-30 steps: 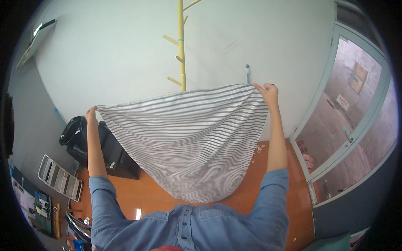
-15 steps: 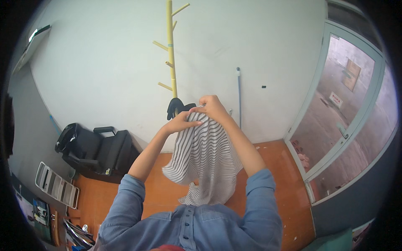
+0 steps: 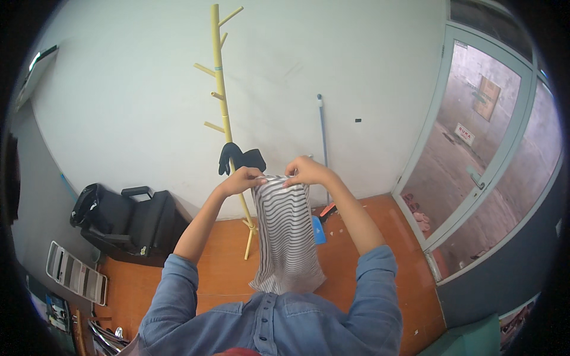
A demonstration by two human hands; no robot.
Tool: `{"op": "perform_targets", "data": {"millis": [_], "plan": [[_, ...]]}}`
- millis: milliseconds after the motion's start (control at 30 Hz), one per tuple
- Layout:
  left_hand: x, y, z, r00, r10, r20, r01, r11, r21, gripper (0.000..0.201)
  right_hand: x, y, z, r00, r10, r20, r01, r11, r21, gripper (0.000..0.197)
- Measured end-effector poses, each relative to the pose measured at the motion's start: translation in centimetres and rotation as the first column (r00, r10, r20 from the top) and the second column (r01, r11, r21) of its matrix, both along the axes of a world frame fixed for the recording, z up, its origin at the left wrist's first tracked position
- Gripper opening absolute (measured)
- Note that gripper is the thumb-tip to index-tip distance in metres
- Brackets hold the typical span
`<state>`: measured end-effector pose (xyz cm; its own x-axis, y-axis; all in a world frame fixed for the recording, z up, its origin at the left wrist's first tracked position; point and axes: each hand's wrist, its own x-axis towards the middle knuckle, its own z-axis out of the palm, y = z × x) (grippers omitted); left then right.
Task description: The person picks up a black cloth and a striped towel from a chair, shakes them out to flatten them, and then hangs them onto a yellow standing rack.
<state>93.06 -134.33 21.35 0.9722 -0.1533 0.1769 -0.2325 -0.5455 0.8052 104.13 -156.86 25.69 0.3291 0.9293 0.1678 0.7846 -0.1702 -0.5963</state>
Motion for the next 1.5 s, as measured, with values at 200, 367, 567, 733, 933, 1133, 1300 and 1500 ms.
{"op": "perform_targets", "data": {"millis": [200, 367, 567, 733, 933, 1133, 1300, 1500], "plan": [[-0.1, -1.3, -0.2, 0.996, 0.082, 0.046, -0.083, 0.996, 0.036, 0.021, 1.7, -0.6, -2.0, 0.994, -0.005, -0.113, -0.002, 0.998, -0.061, 0.037], [0.0, -1.8, -1.3, 0.994, 0.044, 0.105, -0.052, 0.996, 0.077, 0.018, 1.3, 0.5, -4.8, 0.998, 0.068, 0.009, -0.069, 0.995, 0.072, 0.037], [-0.2, -2.2, -2.1, 0.994, 0.046, 0.098, -0.05, 0.998, 0.045, 0.014, 0.9, 2.4, -5.7, 0.992, 0.038, 0.116, -0.018, 0.986, -0.164, 0.026], [-0.4, -1.2, -6.0, 0.984, 0.112, 0.141, -0.107, 0.993, -0.038, 0.023, 2.3, 2.9, -3.8, 0.938, -0.021, 0.347, -0.067, 0.968, 0.24, 0.02], [-1.5, 1.1, -17.8, 0.99, 0.122, -0.075, -0.115, 0.99, 0.081, 0.042, 1.3, 1.6, 6.3, 0.897, -0.208, 0.391, 0.009, 0.892, 0.452, 0.023], [-5.6, 4.8, -22.7, 0.885, 0.337, -0.32, -0.34, 0.939, 0.049, 0.036, 7.0, -2.7, 11.7, 0.754, -0.521, 0.401, 0.175, 0.747, 0.641, 0.022], [-9.5, 12.2, -23.9, 0.759, 0.641, -0.111, -0.605, 0.758, 0.242, 0.028, 14.1, -9.2, 11.2, 0.584, -0.75, 0.31, 0.394, 0.596, 0.699, 0.021], [-14.9, 20.8, -18.1, 0.535, 0.757, 0.375, -0.829, 0.556, 0.061, 0.02, 14.8, -12.2, 7.1, 0.531, -0.811, 0.246, 0.653, 0.577, 0.491, 0.026]]}}
